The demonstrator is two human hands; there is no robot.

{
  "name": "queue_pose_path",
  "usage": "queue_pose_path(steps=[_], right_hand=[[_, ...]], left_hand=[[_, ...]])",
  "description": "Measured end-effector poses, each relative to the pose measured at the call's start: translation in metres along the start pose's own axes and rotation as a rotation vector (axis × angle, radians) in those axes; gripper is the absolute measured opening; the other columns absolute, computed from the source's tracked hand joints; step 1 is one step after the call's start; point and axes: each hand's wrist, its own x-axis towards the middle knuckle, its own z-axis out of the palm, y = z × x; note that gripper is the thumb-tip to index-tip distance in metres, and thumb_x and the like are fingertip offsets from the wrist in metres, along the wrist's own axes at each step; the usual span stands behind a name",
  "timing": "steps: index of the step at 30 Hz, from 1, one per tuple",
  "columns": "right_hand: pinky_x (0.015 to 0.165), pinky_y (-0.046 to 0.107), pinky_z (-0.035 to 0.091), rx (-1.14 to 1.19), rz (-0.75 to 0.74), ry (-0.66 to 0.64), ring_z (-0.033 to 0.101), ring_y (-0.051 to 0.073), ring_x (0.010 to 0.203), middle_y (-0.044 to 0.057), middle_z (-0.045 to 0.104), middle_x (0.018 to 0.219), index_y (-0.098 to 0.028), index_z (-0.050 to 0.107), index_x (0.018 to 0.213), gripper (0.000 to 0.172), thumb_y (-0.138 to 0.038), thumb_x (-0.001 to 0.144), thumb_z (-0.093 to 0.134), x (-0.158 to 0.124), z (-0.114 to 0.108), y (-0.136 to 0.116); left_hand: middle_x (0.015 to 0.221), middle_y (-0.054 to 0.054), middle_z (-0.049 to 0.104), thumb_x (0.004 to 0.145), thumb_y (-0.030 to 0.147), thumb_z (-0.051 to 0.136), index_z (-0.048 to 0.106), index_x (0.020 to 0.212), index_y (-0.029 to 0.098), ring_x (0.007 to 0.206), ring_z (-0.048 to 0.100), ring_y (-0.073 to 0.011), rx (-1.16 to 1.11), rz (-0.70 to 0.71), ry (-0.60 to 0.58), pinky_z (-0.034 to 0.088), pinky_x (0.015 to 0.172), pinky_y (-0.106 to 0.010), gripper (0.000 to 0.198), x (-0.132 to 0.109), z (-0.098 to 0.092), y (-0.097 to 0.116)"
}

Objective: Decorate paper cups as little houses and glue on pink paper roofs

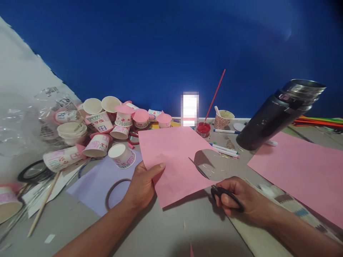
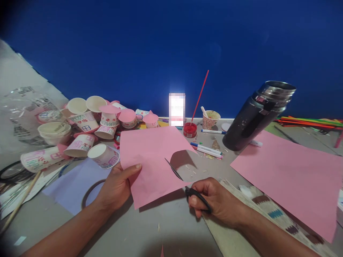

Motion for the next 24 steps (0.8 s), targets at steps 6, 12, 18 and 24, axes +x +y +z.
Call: queue_pose_path(steps=[6, 12, 18, 24], right_hand=[[0.048, 0.024, 0.022, -0.012, 0.004, -0.012, 0.03, 0.006, 0.05, -0.003, 0.047, 0.054, -0.017, 0.054, 0.067, 0.076, -0.093, 0.068, 0.065, 0.0, -0.0009, 0.0036], [0.052, 0.025, 0.027, -0.053, 0.019, 0.0, 0.037, 0.009, 0.053, 0.0, 0.053, 0.056, -0.017, 0.055, 0.066, 0.076, -0.092, 0.069, 0.065, 0.0002, -0.0012, 0.0013], [0.054, 0.025, 0.03, -0.062, 0.03, 0.001, 0.039, 0.01, 0.054, 0.001, 0.055, 0.055, -0.018, 0.055, 0.065, 0.073, -0.09, 0.068, 0.067, -0.0007, -0.0013, -0.0028], [0.054, 0.025, 0.029, -0.041, 0.034, -0.009, 0.042, 0.01, 0.054, 0.001, 0.056, 0.056, -0.018, 0.056, 0.067, 0.068, -0.084, 0.069, 0.071, -0.0008, -0.0027, 0.0038]], left_hand=[[0.098, -0.011, 0.083, 0.06, 0.025, 0.094, 0.077, 0.116, 0.015, 0.081, 0.079, -0.0282, 0.021, 0.016, 0.04, 0.065, 0.072, -0.036, 0.059, -0.0007, 0.0015, 0.0028], [0.093, -0.008, 0.083, 0.059, 0.023, 0.093, 0.076, 0.119, 0.016, 0.079, 0.079, -0.0268, 0.015, 0.04, 0.043, 0.065, 0.073, -0.035, 0.063, 0.0003, 0.0013, 0.0031], [0.094, -0.009, 0.083, 0.061, 0.023, 0.091, 0.076, 0.119, 0.016, 0.082, 0.079, -0.0287, 0.034, 0.049, 0.033, 0.065, 0.078, -0.039, 0.06, 0.0008, -0.0006, 0.0036], [0.097, -0.01, 0.083, 0.062, 0.023, 0.091, 0.077, 0.119, 0.017, 0.087, 0.08, -0.0312, 0.049, 0.052, 0.018, 0.065, 0.08, -0.041, 0.059, 0.0016, -0.0033, 0.0046]])
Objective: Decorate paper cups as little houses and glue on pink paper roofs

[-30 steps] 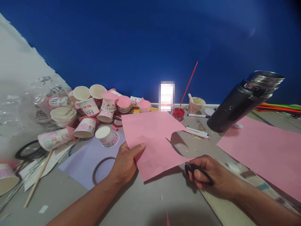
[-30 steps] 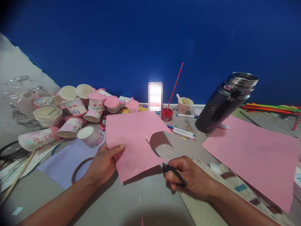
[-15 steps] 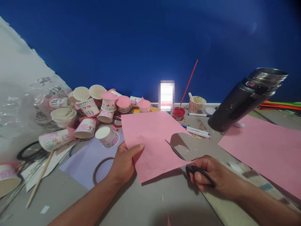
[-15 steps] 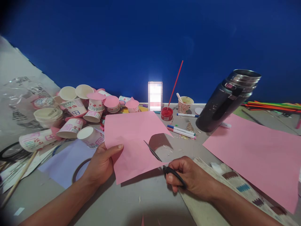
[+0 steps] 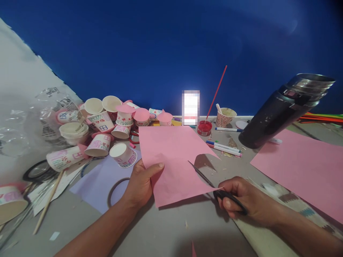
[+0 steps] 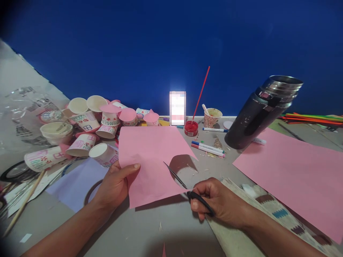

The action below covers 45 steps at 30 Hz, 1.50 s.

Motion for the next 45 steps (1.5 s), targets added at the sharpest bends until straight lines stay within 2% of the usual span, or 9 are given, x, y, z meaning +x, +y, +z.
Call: queue_pose_path(steps=[9, 16, 26, 38, 45], right_hand=[[0.053, 0.025, 0.026, -0.001, -0.018, -0.016, 0.039, 0.009, 0.053, 0.0, 0.054, 0.055, -0.017, 0.056, 0.067, 0.066, -0.081, 0.072, 0.071, -0.0009, -0.0012, 0.0001], [0.053, 0.025, 0.029, -0.027, 0.01, -0.022, 0.042, 0.01, 0.053, 0.001, 0.056, 0.055, -0.017, 0.056, 0.066, 0.064, -0.079, 0.071, 0.073, -0.002, -0.0022, -0.0027], [0.051, 0.024, 0.025, 0.006, 0.032, -0.042, 0.041, 0.009, 0.052, 0.001, 0.059, 0.055, -0.016, 0.06, 0.068, 0.066, -0.079, 0.068, 0.077, -0.0003, -0.0045, 0.0044], [0.051, 0.025, 0.026, 0.014, 0.024, -0.058, 0.042, 0.009, 0.052, 0.001, 0.058, 0.055, -0.016, 0.06, 0.068, 0.07, -0.085, 0.066, 0.074, 0.0014, -0.0042, 0.004], [0.052, 0.025, 0.026, -0.019, 0.012, -0.054, 0.041, 0.009, 0.053, 0.002, 0.059, 0.055, -0.016, 0.059, 0.068, 0.069, -0.084, 0.07, 0.072, -0.0006, -0.0058, 0.0048]], left_hand=[[0.097, -0.01, 0.083, 0.063, 0.023, 0.09, 0.078, 0.115, 0.017, 0.09, 0.079, -0.0318, 0.0, 0.006, -0.015, 0.065, 0.081, -0.041, 0.054, 0.0002, 0.0004, 0.0022], [0.097, -0.01, 0.083, 0.06, 0.022, 0.091, 0.079, 0.094, 0.015, 0.087, 0.079, -0.0314, 0.026, 0.023, -0.004, 0.065, 0.08, -0.041, 0.037, 0.0003, -0.0009, 0.0049], [0.095, -0.011, 0.082, 0.058, 0.023, 0.091, 0.078, 0.092, 0.014, 0.086, 0.079, -0.0326, 0.038, 0.005, -0.019, 0.065, 0.08, -0.043, 0.038, 0.0003, 0.001, 0.008], [0.094, -0.01, 0.082, 0.061, 0.023, 0.09, 0.079, 0.092, 0.015, 0.082, 0.079, -0.0297, 0.055, 0.0, -0.044, 0.065, 0.075, -0.038, 0.034, -0.0005, -0.0038, 0.0052], [0.095, -0.009, 0.082, 0.063, 0.023, 0.09, 0.079, 0.095, 0.016, 0.083, 0.078, -0.0278, 0.05, 0.005, -0.07, 0.064, 0.073, -0.035, 0.034, 0.0004, -0.0042, 0.0047]])
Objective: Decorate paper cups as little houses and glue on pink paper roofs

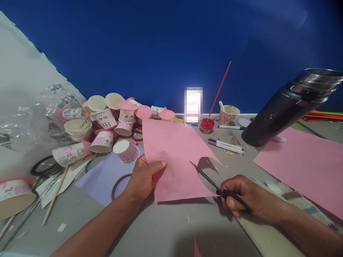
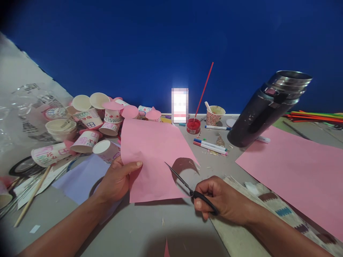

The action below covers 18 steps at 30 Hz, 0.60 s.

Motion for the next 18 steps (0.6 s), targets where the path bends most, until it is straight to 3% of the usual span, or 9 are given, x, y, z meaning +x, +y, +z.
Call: queue_pose_path(steps=[18], right_hand=[[0.053, 0.024, 0.028, -0.017, 0.036, -0.02, 0.044, 0.01, 0.054, 0.002, 0.058, 0.057, -0.016, 0.058, 0.067, 0.068, -0.083, 0.07, 0.072, -0.0022, 0.0009, -0.0043]], left_hand=[[0.082, -0.006, 0.081, 0.061, 0.021, 0.091, 0.079, 0.089, 0.017, 0.075, 0.078, -0.0257, -0.002, -0.03, -0.04, 0.063, 0.065, -0.032, 0.032, -0.0011, -0.0001, 0.0022]])
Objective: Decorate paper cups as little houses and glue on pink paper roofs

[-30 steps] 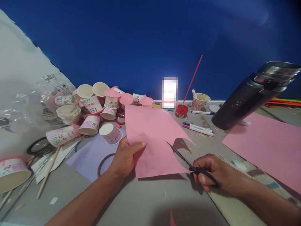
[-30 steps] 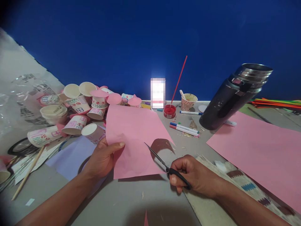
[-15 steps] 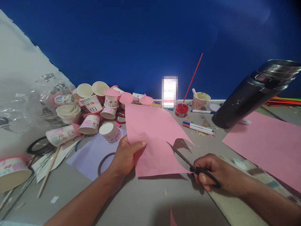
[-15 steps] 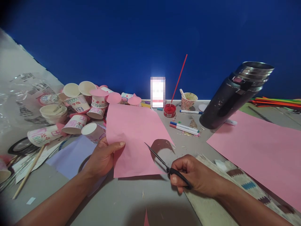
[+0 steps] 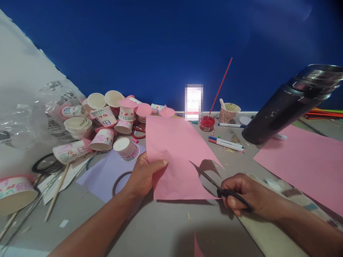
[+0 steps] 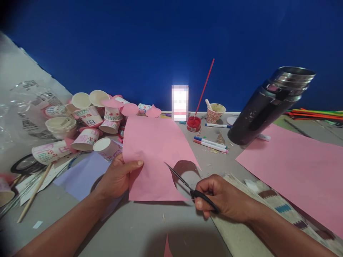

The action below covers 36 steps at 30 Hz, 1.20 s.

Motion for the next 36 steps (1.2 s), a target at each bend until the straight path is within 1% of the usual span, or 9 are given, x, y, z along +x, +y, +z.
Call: queue_pose_path(steps=[4, 10, 15, 19, 28, 33, 36], right_hand=[[0.054, 0.024, 0.028, 0.041, 0.012, -0.023, 0.045, 0.011, 0.055, 0.001, 0.058, 0.057, -0.016, 0.06, 0.069, 0.069, -0.083, 0.066, 0.075, 0.001, 0.0, 0.004], [0.056, 0.024, 0.031, 0.012, 0.006, -0.037, 0.048, 0.012, 0.056, 0.002, 0.059, 0.059, -0.016, 0.06, 0.07, 0.063, -0.076, 0.071, 0.077, -0.001, -0.002, 0.004], [0.056, 0.025, 0.033, -0.028, 0.002, -0.033, 0.046, 0.012, 0.056, 0.002, 0.057, 0.058, -0.017, 0.058, 0.068, 0.066, -0.081, 0.07, 0.073, -0.001, 0.0, -0.004], [0.056, 0.025, 0.034, -0.055, 0.011, -0.025, 0.046, 0.012, 0.056, 0.002, 0.057, 0.058, -0.017, 0.057, 0.067, 0.067, -0.082, 0.069, 0.072, -0.002, 0.0, -0.007], [0.055, 0.024, 0.029, -0.043, 0.017, -0.041, 0.046, 0.011, 0.056, 0.002, 0.058, 0.058, -0.016, 0.058, 0.068, 0.068, -0.083, 0.069, 0.073, -0.001, -0.001, 0.0], [0.055, 0.025, 0.029, -0.053, 0.017, -0.044, 0.044, 0.011, 0.056, 0.002, 0.057, 0.057, -0.017, 0.058, 0.068, 0.07, -0.085, 0.068, 0.072, -0.001, -0.001, 0.0], [0.055, 0.025, 0.03, -0.051, 0.025, -0.038, 0.044, 0.011, 0.056, 0.002, 0.057, 0.057, -0.017, 0.057, 0.068, 0.07, -0.085, 0.067, 0.072, -0.002, 0.0, -0.002]], left_hand=[[0.083, -0.006, 0.081, 0.062, 0.021, 0.091, 0.078, 0.091, 0.017, 0.077, 0.078, -0.0263, 0.011, -0.023, -0.034, 0.063, 0.066, -0.032, 0.032, 0.0, -0.001, 0.0], [0.084, -0.005, 0.081, 0.062, 0.019, 0.09, 0.077, 0.092, 0.017, 0.074, 0.078, -0.0256, 0.029, -0.042, -0.055, 0.062, 0.065, -0.032, 0.033, 0.0, -0.004, 0.001], [0.085, -0.005, 0.082, 0.064, 0.02, 0.089, 0.077, 0.094, 0.018, 0.073, 0.078, -0.0247, 0.045, -0.047, -0.079, 0.063, 0.066, -0.033, 0.032, 0.001, -0.007, 0.001], [0.087, -0.006, 0.082, 0.064, 0.019, 0.089, 0.076, 0.094, 0.017, 0.073, 0.078, -0.0255, 0.056, -0.045, -0.074, 0.062, 0.065, -0.034, 0.033, 0.002, -0.007, 0.002], [0.092, -0.008, 0.082, 0.067, 0.021, 0.088, 0.077, 0.105, 0.016, 0.082, 0.079, -0.0277, 0.076, -0.055, -0.125, 0.062, 0.069, -0.034, 0.04, 0.003, -0.009, 0.003], [0.09, -0.008, 0.082, 0.066, 0.021, 0.088, 0.078, 0.103, 0.016, 0.077, 0.078, -0.026, 0.089, -0.058, -0.137, 0.062, 0.073, -0.036, 0.039, 0.003, -0.01, 0.003], [0.088, -0.007, 0.082, 0.066, 0.022, 0.088, 0.078, 0.104, 0.016, 0.075, 0.078, -0.0254, 0.087, -0.065, -0.147, 0.062, 0.071, -0.035, 0.039, 0.002, -0.009, 0.003]])
